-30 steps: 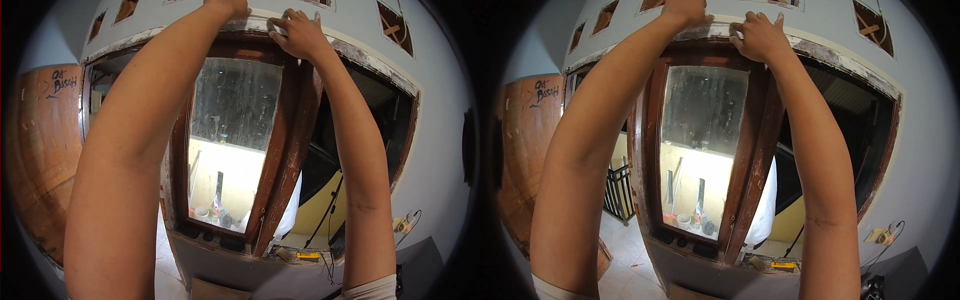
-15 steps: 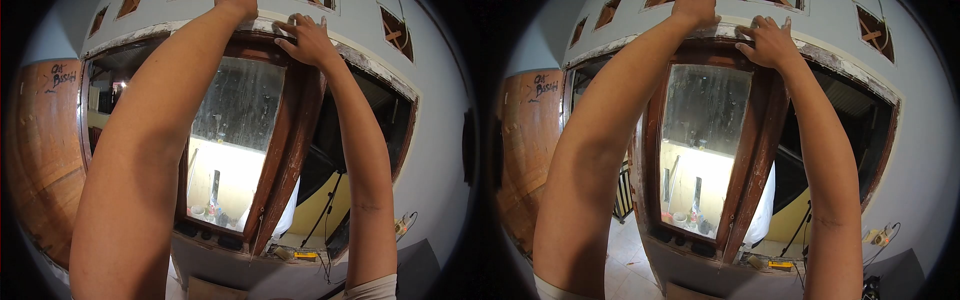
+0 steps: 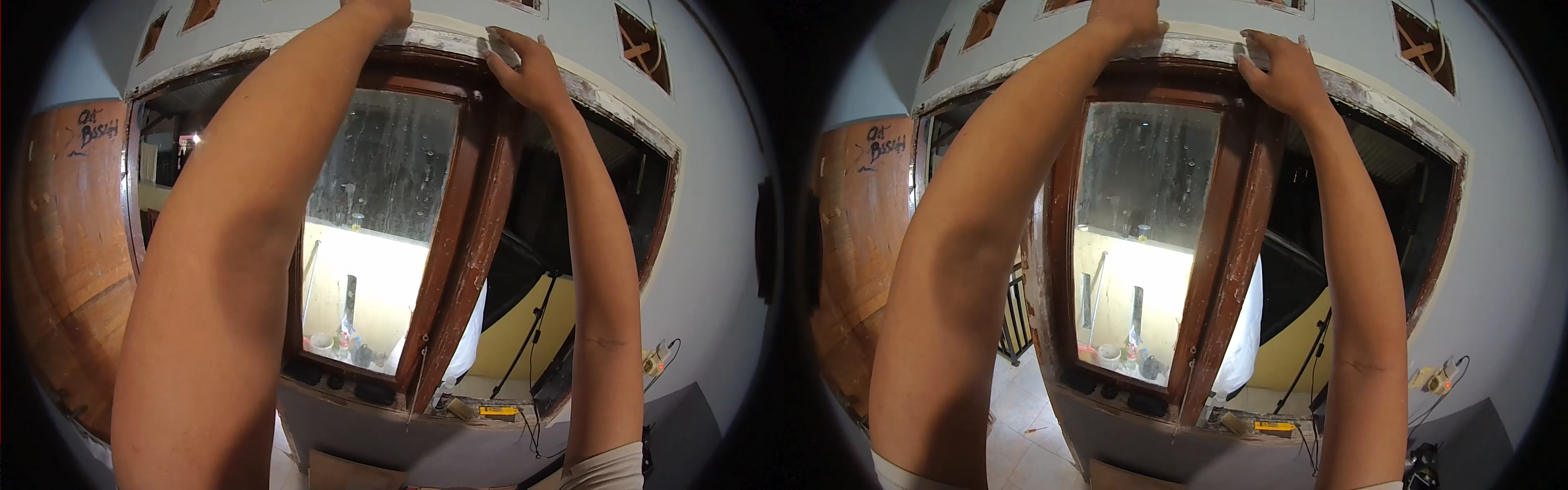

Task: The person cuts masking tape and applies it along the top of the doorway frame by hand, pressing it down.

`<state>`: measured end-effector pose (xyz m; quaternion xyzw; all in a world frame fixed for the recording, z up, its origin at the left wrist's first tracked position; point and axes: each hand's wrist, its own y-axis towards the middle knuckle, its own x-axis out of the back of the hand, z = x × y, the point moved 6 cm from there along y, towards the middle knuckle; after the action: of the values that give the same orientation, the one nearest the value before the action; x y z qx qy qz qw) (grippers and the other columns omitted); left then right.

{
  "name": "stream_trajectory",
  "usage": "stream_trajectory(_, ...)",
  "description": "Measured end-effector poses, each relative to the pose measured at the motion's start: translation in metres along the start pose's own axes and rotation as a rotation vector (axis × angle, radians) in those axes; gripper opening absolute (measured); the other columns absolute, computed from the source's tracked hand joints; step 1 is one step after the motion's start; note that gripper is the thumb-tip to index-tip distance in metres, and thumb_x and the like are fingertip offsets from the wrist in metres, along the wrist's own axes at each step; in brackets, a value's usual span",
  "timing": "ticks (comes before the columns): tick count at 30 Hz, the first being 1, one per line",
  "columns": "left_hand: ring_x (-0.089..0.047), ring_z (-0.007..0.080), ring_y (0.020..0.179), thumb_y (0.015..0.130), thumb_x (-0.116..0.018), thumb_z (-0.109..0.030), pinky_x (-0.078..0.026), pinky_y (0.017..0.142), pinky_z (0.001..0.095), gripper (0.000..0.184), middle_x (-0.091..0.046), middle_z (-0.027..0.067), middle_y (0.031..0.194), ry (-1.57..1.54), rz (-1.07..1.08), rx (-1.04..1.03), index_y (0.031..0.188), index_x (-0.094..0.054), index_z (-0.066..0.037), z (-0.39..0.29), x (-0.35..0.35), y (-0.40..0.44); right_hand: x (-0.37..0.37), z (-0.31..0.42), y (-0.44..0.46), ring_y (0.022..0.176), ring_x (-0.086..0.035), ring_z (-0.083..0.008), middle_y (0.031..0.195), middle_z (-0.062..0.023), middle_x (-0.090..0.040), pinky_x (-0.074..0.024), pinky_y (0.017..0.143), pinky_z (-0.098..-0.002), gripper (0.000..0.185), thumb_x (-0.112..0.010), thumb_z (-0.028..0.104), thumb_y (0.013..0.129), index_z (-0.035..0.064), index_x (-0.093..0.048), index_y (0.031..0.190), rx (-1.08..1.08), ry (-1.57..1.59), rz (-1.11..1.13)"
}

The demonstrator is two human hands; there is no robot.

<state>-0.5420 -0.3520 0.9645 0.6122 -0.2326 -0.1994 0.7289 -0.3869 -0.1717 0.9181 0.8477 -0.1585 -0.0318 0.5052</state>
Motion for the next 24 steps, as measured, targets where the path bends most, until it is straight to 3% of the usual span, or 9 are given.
stream_trajectory(4, -0.07, 0.0321, 0.111, 0.087, -0.068, -0.048, -0.037, 0.11, 0.0587, 0.046, -0.075, 0.0149, 0.115, 0.015, 0.04, 0.001, 0.113, -0.076, -0.011, 0.002, 0.008, -0.006, 0.005, 0.0, -0.014, 0.137, -0.053, -0.0331, 0.142, -0.0172, -0.061, -0.0274, 0.121, -0.0617, 0.054, -0.064, 0.035, 0.094, 0.0099, -0.059, 0.142, 0.045, -0.327, -0.064)
stream_trajectory(9, -0.069, 0.0336, 0.113, 0.087, -0.068, -0.051, -0.037, 0.11, 0.0608, 0.052, -0.074, 0.0171, 0.117, 0.042, 0.105, -0.003, 0.114, -0.075, -0.007, 0.004, 0.011, -0.01, -0.001, -0.01, -0.024, 0.145, -0.045, -0.0296, 0.152, -0.0135, -0.053, -0.0269, 0.121, -0.0641, 0.059, -0.06, 0.037, 0.097, 0.0124, -0.051, 0.15, -0.035, -0.404, 0.052)
stream_trajectory(11, -0.069, 0.0351, 0.114, 0.087, -0.067, -0.054, -0.032, 0.113, 0.0651, 0.056, -0.073, 0.0187, 0.118, -0.016, 0.083, 0.012, 0.113, -0.074, -0.005, 0.008, 0.007, -0.01, -0.002, -0.011, -0.025, 0.147, -0.042, -0.0289, 0.154, -0.0121, -0.051, -0.0264, 0.121, -0.065, 0.059, -0.058, 0.038, 0.099, 0.0129, -0.049, 0.151, -0.05, -0.418, 0.072)
stream_trajectory(18, -0.066, 0.0381, 0.118, 0.089, -0.067, -0.056, -0.022, 0.121, 0.0659, 0.06, -0.072, 0.0213, 0.119, 0.065, 0.045, 0.023, 0.115, -0.074, -0.003, 0.01, 0.038, -0.016, -0.007, -0.015, -0.028, 0.15, -0.038, -0.0278, 0.16, -0.0097, -0.044, -0.0244, 0.122, -0.065, 0.062, -0.054, 0.039, 0.101, 0.0137, -0.041, 0.156, -0.02, -0.416, 0.069)
stream_trajectory(23, -0.066, 0.0382, 0.119, 0.089, -0.07, -0.056, -0.044, 0.111, 0.0551, 0.06, -0.072, 0.0209, 0.123, -0.061, 0.094, 0.05, 0.113, -0.074, -0.001, 0.016, 0.048, -0.019, -0.008, -0.014, -0.028, 0.15, -0.038, -0.0306, 0.159, -0.0122, -0.045, -0.0248, 0.122, -0.0629, 0.062, -0.056, 0.043, 0.101, 0.0157, -0.043, 0.156, -0.019, -0.434, 0.065)
stream_trajectory(24, -0.066, 0.0382, 0.119, 0.089, -0.07, -0.056, -0.044, 0.111, 0.0551, 0.06, -0.072, 0.0209, 0.123, -0.061, 0.096, 0.049, 0.113, -0.074, -0.001, 0.017, 0.049, -0.02, -0.009, -0.014, -0.028, 0.15, -0.038, -0.0305, 0.159, -0.0119, -0.045, -0.0251, 0.122, -0.0632, 0.063, -0.056, 0.043, 0.101, 0.0161, -0.042, 0.157, -0.034, -0.44, 0.077)
